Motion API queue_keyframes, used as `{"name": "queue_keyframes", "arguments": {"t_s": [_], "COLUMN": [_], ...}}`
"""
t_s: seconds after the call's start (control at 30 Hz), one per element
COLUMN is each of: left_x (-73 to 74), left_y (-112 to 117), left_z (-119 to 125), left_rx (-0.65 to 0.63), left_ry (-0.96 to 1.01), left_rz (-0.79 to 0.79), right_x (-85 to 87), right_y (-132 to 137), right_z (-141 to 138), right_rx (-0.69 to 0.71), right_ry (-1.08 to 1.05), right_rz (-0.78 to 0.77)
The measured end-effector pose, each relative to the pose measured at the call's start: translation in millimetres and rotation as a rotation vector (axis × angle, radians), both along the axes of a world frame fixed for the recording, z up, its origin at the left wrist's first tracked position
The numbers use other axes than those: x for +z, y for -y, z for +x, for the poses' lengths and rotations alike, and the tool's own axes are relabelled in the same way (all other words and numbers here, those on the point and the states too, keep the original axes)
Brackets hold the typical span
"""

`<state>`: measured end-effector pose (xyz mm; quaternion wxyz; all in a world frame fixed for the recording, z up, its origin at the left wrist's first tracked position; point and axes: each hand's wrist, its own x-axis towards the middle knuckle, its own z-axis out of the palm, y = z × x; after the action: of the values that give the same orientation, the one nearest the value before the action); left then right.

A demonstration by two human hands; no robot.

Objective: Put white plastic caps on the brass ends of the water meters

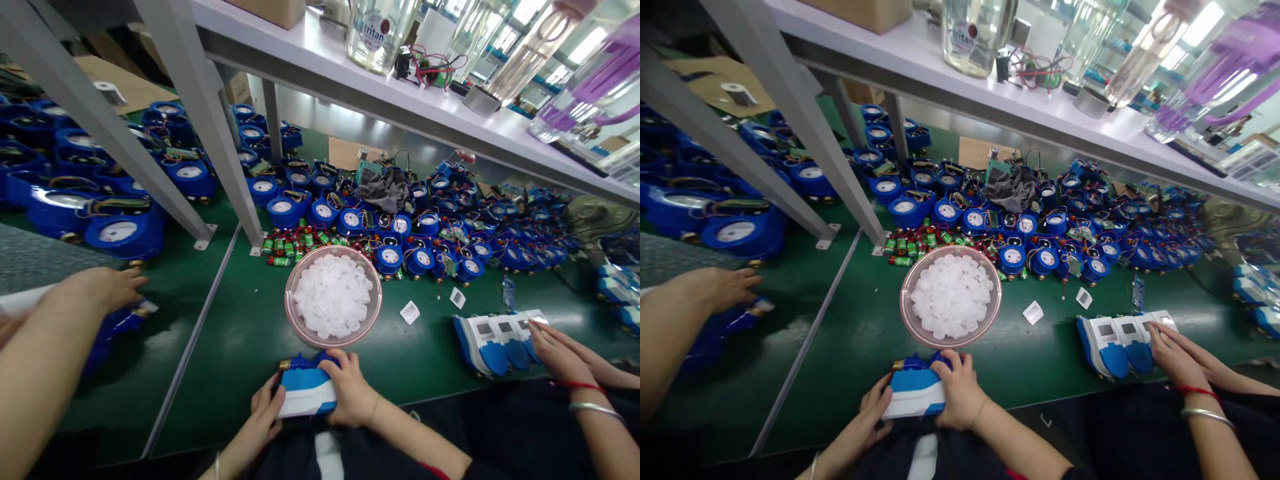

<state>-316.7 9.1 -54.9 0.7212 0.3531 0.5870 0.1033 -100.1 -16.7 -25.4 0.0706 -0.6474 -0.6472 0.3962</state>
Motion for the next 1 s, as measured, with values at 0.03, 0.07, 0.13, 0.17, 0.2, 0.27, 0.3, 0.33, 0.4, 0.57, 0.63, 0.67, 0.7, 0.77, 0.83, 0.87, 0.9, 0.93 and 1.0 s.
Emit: {"name": "queue_keyframes", "arguments": {"t_s": [0.03,0.07,0.13,0.17,0.2,0.27,0.3,0.33,0.4,0.57,0.63,0.67,0.7,0.77,0.83,0.87,0.9,0.93,1.0], "left_x": [-4.7,-7.4,-3.8,2.7,11.4,30.5,38.2,43.3,45.0,24.4,19.6,19.0,19.5,22.5,25.1,24.7,22.6,18.5,4.6], "left_y": [-6,-12,-28,-39,-50,-77,-91,-103,-124,-144,-145,-144,-143,-138,-129,-122,-115,-107,-91], "left_z": [1,1,1,4,9,27,39,52,76,98,97,95,93,85,70,59,47,34,12], "left_rx": [-0.094,-0.18,-0.304,-0.329,-0.332,-0.373,-0.458,-0.586,-0.784,-0.901,-0.924,-0.928,-0.925,-0.889,-0.762,-0.669,-0.583,-0.518,-0.512], "left_ry": [-0.113,-0.205,-0.349,-0.408,-0.457,-0.471,-0.451,-0.477,-0.561,-0.631,-0.634,-0.631,-0.629,-0.631,-0.675,-0.727,-0.798,-0.869,-0.924], "left_rz": [0.077,0.156,0.358,0.473,0.601,0.872,1.02,1.166,1.307,1.368,1.395,1.407,1.419,1.442,1.46,1.452,1.422,1.361,1.134], "right_x": [5.1,11.5,23.8,27.8,29.4,24.2,18.2,11.1,-2.0,-2.2,2.5,2.5,0.2,-11.1,-28.7,-38.2,-47.2,-54.9,-65.1], "right_y": [-3,-7,-19,-28,-38,-58,-67,-75,-86,-81,-65,-53,-39,-9,18,27,33,35,31], "right_z": [4,9,23,31,37,47,50,51,51,59,67,71,74,76,74,72,69,66,59], "right_rx": [0.027,0.062,0.055,-0.006,-0.096,-0.242,-0.262,-0.24,-0.187,-0.333,-0.447,-0.506,-0.558,-0.625,-0.641,-0.634,-0.627,-0.614,-0.575], "right_ry": [0.002,-0.026,-0.116,-0.139,-0.128,-0.013,0.053,0.098,0.125,0.127,0.131,0.109,0.078,0.027,0.03,0.057,0.078,0.083,0.066], "right_rz": [0.0,-0.007,0.002,0.042,0.108,0.26,0.318,0.348,0.354,0.408,0.419,0.398,0.353,0.224,0.112,0.089,0.085,0.09,0.105]}}
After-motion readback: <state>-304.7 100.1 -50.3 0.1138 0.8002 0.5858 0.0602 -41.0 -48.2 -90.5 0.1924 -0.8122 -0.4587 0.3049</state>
